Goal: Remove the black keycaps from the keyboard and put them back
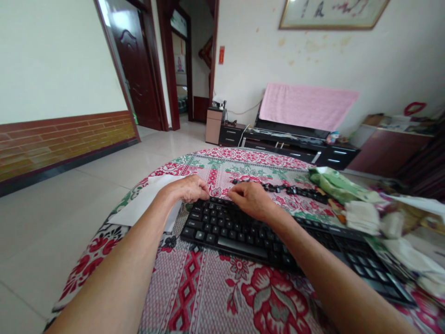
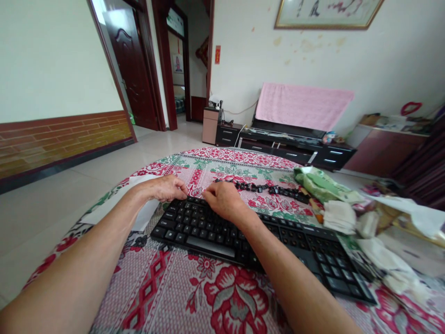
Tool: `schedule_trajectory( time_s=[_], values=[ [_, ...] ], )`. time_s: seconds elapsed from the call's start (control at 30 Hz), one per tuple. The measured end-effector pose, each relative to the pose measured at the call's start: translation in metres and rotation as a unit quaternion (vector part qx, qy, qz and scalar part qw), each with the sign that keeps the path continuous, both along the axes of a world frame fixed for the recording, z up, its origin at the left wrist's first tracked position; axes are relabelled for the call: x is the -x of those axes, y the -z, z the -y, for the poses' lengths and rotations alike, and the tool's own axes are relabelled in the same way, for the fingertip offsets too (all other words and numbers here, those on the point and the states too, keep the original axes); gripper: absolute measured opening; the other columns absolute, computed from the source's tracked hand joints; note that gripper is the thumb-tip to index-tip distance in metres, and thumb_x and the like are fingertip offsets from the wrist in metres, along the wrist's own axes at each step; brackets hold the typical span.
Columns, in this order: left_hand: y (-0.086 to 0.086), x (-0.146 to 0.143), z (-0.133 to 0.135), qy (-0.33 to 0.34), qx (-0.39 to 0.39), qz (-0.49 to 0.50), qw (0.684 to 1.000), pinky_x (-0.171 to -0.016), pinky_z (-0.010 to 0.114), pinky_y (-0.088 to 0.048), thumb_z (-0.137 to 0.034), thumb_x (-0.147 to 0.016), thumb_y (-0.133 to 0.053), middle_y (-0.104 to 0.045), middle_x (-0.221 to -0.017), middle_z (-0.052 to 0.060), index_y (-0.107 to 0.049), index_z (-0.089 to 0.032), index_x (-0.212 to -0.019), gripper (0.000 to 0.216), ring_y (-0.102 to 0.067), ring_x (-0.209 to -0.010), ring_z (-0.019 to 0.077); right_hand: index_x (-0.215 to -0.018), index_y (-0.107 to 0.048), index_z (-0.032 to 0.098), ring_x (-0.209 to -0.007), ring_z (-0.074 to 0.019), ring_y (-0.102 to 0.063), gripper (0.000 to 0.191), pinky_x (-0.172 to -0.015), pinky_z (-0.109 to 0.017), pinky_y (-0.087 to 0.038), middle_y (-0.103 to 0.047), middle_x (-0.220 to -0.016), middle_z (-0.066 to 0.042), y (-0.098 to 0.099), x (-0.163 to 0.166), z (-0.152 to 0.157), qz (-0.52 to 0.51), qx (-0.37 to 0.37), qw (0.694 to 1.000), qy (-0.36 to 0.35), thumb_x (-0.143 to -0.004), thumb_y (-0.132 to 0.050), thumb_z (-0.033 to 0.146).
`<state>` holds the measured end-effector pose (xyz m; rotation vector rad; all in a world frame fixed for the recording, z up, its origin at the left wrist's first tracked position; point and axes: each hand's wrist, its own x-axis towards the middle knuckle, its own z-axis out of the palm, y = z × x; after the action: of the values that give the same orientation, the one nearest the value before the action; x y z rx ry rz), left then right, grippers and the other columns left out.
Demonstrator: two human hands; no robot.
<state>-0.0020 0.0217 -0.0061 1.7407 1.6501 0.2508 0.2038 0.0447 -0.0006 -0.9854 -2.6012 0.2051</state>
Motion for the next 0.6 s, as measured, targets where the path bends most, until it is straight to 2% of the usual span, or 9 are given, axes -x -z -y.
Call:
schedule_trajectory(
  time_s=[0.1, 0.2, 0.4, 0.5, 0.6],
  values=[
    [0.002, 0.000, -0.001, -0.002, 0.002, 0.005, 1.000, -0.039, 0.020, -0.027, -0.035, -0.060, -0.047, -0.041, -0.048, -0.002, -0.055, -0.019, -0.080, 0.026, -0.037, -0.042, 0.0075, -0.077, -0.062, 0.019, -0.062, -0.0128, -0.048, 0.029, -0.057, -0.024, -0.032, -0.058, -0.068, -0.004, -0.001, 0.000, -0.033, 0.014, -0.070, 0.993, 0.091, -0.072, -0.036, 0.031],
    [0.003, 0.001, -0.002, -0.003, -0.001, 0.014, 1.000, -0.038, 0.021, -0.027, -0.034, -0.060, -0.047, -0.041, -0.048, -0.001, -0.055, -0.019, -0.079, 0.025, -0.037, -0.041, 0.0079, -0.089, -0.059, 0.020, -0.073, -0.0172, -0.050, 0.033, -0.061, -0.026, -0.035, -0.056, -0.084, -0.008, 0.008, 0.005, -0.060, 0.063, -0.056, 0.984, 0.156, -0.066, -0.044, 0.037],
    [-0.001, -0.002, 0.002, -0.004, -0.007, -0.003, 1.000, -0.037, 0.020, -0.026, -0.032, -0.060, -0.047, -0.043, -0.049, -0.001, -0.055, -0.019, -0.078, 0.024, -0.038, -0.041, 0.0078, -0.083, -0.062, 0.018, -0.082, -0.0229, -0.049, 0.031, -0.068, -0.034, -0.036, -0.055, -0.089, -0.011, 0.023, 0.025, -0.078, 0.121, -0.021, 0.968, 0.217, -0.065, -0.045, 0.037],
    [-0.003, -0.003, 0.002, -0.007, -0.004, -0.012, 1.000, -0.038, 0.020, -0.027, -0.031, -0.060, -0.046, -0.043, -0.049, -0.001, -0.055, -0.019, -0.079, 0.025, -0.038, -0.041, 0.0077, -0.080, -0.063, 0.019, -0.082, -0.0220, -0.049, 0.025, -0.070, -0.035, -0.035, -0.057, -0.087, -0.009, 0.019, 0.031, -0.078, 0.115, -0.021, 0.973, 0.199, -0.065, -0.046, 0.030],
    [-0.003, -0.003, 0.002, -0.008, 0.001, -0.019, 1.000, -0.038, 0.020, -0.028, -0.032, -0.060, -0.046, -0.043, -0.050, -0.001, -0.055, -0.019, -0.079, 0.025, -0.039, -0.041, 0.0075, -0.084, -0.061, 0.018, -0.077, -0.0177, -0.051, 0.026, -0.068, -0.029, -0.036, -0.059, -0.085, -0.008, 0.008, 0.029, -0.069, 0.060, -0.047, 0.990, 0.115, -0.067, -0.043, 0.026]
  ],
)
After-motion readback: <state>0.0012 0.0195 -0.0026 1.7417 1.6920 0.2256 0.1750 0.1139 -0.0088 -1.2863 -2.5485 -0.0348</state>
